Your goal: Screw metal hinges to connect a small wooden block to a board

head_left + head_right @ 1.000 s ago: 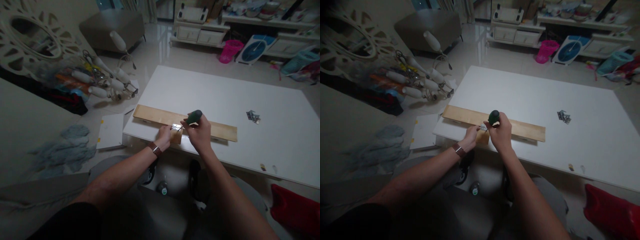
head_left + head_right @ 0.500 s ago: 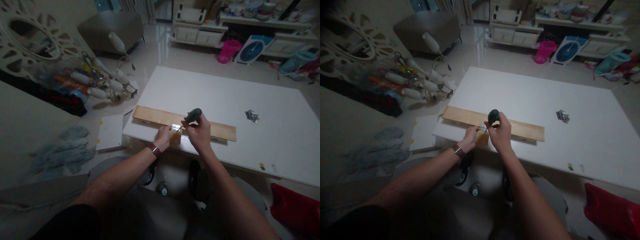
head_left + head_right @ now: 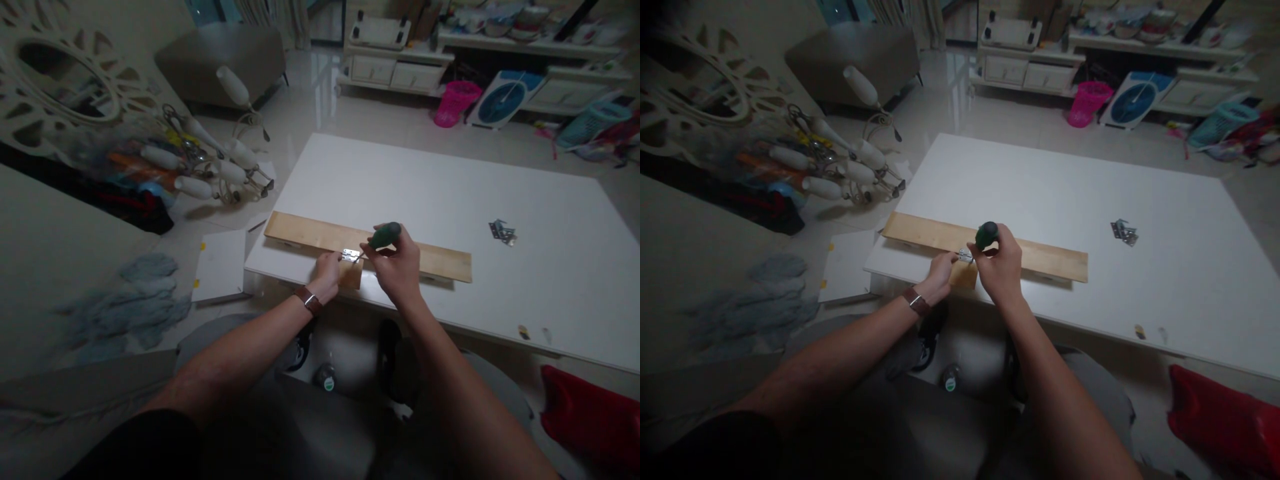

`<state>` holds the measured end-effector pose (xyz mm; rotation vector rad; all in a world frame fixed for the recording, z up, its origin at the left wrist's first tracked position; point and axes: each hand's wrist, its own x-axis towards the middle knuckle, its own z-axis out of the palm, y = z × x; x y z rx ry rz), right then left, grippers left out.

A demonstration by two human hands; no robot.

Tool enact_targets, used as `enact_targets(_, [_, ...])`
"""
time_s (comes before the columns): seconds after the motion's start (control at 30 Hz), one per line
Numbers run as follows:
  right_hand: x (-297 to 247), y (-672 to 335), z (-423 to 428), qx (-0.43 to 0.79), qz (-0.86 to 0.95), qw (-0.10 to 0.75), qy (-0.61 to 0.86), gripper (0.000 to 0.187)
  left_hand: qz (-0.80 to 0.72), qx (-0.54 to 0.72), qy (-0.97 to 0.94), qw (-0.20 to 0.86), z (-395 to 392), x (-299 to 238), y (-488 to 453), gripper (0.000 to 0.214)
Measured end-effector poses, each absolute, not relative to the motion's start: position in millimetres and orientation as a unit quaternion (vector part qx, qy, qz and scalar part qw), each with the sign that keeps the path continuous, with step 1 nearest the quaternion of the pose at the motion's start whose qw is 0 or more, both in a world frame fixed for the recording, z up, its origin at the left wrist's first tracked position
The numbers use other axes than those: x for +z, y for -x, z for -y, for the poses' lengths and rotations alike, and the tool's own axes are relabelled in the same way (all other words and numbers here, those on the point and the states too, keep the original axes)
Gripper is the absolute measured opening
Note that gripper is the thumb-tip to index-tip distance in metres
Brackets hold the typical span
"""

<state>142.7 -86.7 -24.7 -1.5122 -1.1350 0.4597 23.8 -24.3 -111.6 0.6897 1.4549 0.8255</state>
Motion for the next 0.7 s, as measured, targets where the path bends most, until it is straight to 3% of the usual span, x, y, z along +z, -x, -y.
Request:
enact_targets(0.3, [-25.6, -144.1, 84.7, 0.259, 0.487, 0.58, 0.6, 0.032, -0.633, 0.359, -0.305, 0.614, 22.1, -112.9, -24.7, 0.015])
enact_targets(0.57, [-24.6, -143.5, 86.9, 0.173, 0.483, 0.552, 0.657, 0.024, -0.616, 0.369, -0.28, 0.637, 23.6, -112.7, -24.1, 0.01])
enact_targets(0.7, [-27.5, -143.5, 85.8, 0.212, 0.474, 0.57, 0.637, 0.027, -0.631, 0.366, -0.294, 0.618, 22.8, -114.7, -24.6, 0.009])
